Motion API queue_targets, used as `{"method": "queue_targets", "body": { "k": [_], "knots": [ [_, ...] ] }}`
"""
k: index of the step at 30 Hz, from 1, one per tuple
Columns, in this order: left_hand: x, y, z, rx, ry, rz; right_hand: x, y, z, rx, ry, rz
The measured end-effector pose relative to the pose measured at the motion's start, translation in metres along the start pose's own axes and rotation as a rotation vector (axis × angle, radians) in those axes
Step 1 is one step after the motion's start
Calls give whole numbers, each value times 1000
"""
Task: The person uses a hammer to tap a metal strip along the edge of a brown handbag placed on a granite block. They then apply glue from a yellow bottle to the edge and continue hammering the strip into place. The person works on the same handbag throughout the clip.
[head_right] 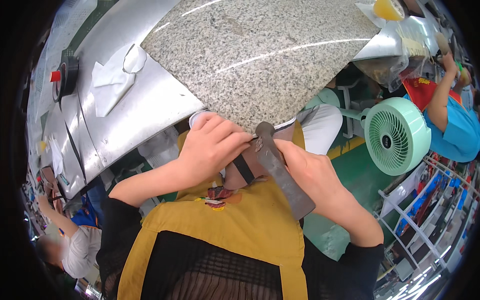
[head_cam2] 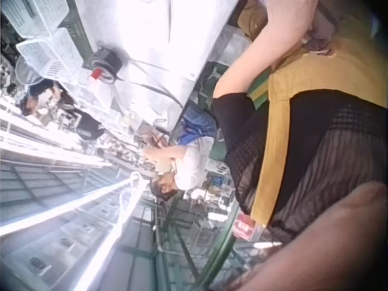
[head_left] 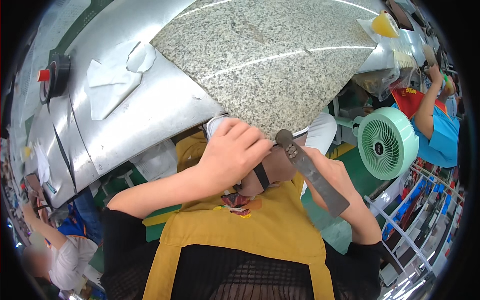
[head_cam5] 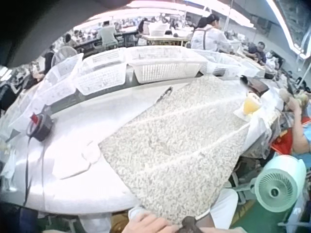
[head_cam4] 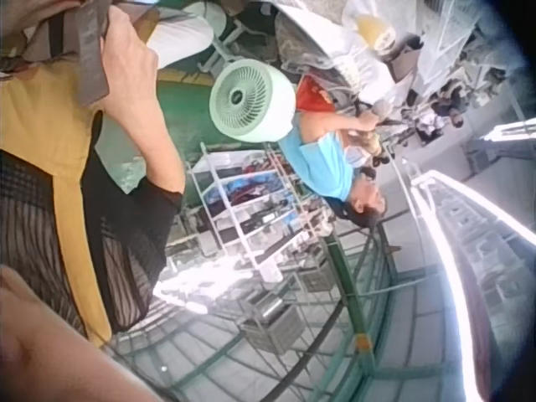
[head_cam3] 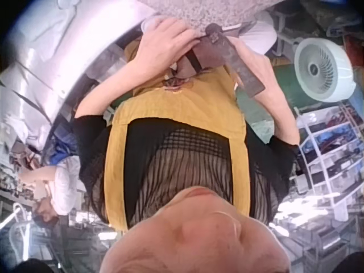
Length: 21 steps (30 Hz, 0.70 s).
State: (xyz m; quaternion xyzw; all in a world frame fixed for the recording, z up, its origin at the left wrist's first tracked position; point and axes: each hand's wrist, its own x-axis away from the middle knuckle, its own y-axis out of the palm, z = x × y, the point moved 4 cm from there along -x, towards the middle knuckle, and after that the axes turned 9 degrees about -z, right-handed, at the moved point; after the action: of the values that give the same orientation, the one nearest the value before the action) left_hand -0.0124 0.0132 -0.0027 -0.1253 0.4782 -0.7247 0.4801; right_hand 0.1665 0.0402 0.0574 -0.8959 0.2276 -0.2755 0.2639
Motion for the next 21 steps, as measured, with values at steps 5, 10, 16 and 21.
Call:
{"method": "queue_targets", "body": {
  "k": [5,10,16,21],
  "knots": [
    [6,-3,-1,7,8,-13,-1,0,2,-87,-41,99],
    [11,-2,5,-110,66,13,8,-4,-3,-127,-3,120],
    [10,-2,4,-127,95,19,-2,7,-2,-34,-77,55],
    [13,1,4,-113,67,11,8,0,-11,-173,-42,138]
  ]
}}
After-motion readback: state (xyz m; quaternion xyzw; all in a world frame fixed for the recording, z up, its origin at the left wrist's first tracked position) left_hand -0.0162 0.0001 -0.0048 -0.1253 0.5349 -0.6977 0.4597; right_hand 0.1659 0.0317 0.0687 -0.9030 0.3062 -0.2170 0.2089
